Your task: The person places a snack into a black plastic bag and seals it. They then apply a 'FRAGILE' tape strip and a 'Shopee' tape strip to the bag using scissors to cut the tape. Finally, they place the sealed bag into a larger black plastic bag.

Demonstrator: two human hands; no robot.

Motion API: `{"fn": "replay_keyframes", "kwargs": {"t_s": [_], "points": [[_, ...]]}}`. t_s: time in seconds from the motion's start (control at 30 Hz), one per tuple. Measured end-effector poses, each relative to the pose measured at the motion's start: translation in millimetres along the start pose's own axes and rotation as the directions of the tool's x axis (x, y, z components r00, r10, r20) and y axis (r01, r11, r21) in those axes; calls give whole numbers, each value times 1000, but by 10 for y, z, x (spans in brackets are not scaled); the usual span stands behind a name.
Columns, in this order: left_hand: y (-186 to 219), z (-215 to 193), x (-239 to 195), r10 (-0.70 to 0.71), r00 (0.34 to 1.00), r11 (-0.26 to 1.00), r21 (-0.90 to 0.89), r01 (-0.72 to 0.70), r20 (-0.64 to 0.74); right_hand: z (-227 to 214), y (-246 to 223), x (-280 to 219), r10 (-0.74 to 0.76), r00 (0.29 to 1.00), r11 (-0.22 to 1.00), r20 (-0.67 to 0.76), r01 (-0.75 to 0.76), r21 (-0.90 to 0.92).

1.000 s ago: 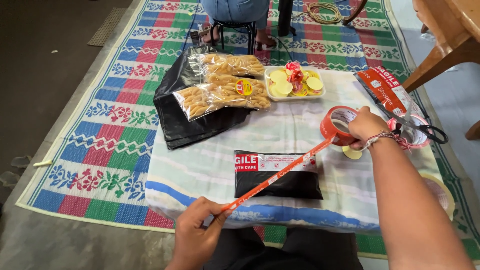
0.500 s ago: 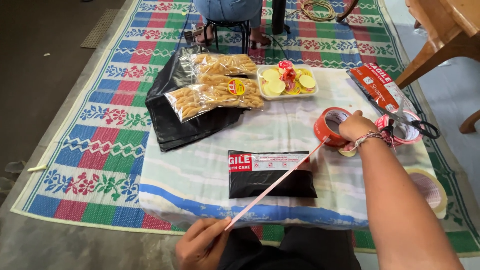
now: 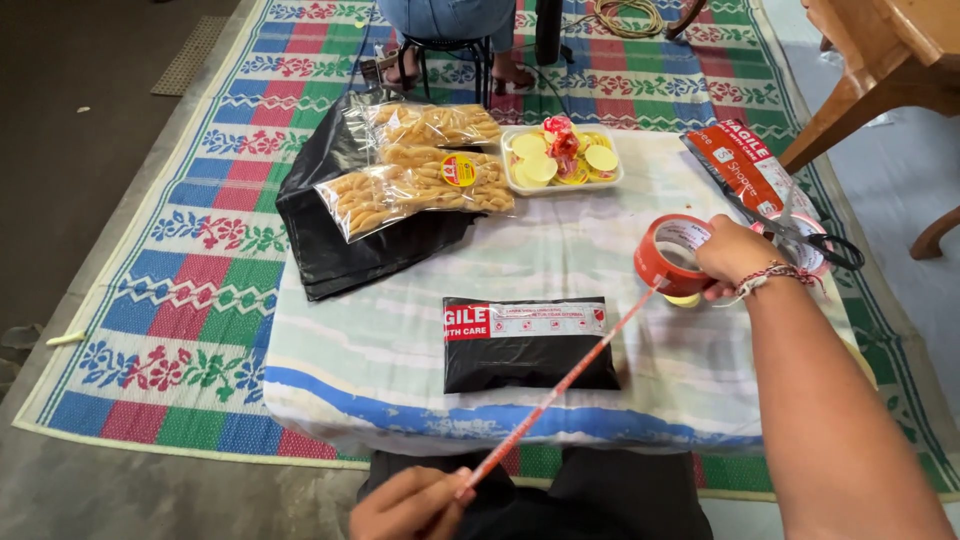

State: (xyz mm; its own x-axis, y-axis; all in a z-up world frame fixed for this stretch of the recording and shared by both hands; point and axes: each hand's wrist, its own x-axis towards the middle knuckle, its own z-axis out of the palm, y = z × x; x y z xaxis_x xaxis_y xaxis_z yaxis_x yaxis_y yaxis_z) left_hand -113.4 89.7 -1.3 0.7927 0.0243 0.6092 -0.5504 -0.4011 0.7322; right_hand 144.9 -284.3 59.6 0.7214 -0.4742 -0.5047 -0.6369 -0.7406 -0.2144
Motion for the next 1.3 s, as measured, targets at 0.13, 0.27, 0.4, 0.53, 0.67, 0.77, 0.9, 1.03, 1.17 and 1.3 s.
{"fn": "replay_keyframes", "kwargs": {"t_s": [0.13,0.27,0.4,0.53,0.67,0.77,0.9,1.03,1.17,1.3], "points": [[-210,-269,209,23,1000,997,81,-22,-14,-92,-154,-287,-104,994,993,-29,106,47],[-267,-416,752,24,1000,976,218,-25,6,-85,-261,-216,-148,983,988,-111,151,17],[-781,-330,1172,-60,998,969,240,56,7,136,-100,519,-135,978,990,-161,138,11],[-1243,-201,1509,-162,978,978,110,177,-133,297,-28,646,-246,928,962,-278,200,-183],[-1560,-155,1640,-348,933,930,95,356,-90,393,-162,434,-197,948,976,-252,164,-145],[-1651,-163,1608,-384,918,912,116,394,-101,436,-176,607,-193,953,974,-232,157,-164],[-1664,-185,1534,-369,927,921,108,375,-71,163,-94,345,-252,955,963,-155,233,-135],[-1577,-201,1503,-419,906,904,67,423,-60,-312,184,26,-206,942,971,-266,162,-179],[-1559,-215,1459,-472,881,879,70,472,-16,-573,934,535,-110,949,895,-295,-35,-445],[-1560,-228,1439,-468,884,882,59,467,2,-576,929,338,60,979,950,-193,-115,-289]]}}
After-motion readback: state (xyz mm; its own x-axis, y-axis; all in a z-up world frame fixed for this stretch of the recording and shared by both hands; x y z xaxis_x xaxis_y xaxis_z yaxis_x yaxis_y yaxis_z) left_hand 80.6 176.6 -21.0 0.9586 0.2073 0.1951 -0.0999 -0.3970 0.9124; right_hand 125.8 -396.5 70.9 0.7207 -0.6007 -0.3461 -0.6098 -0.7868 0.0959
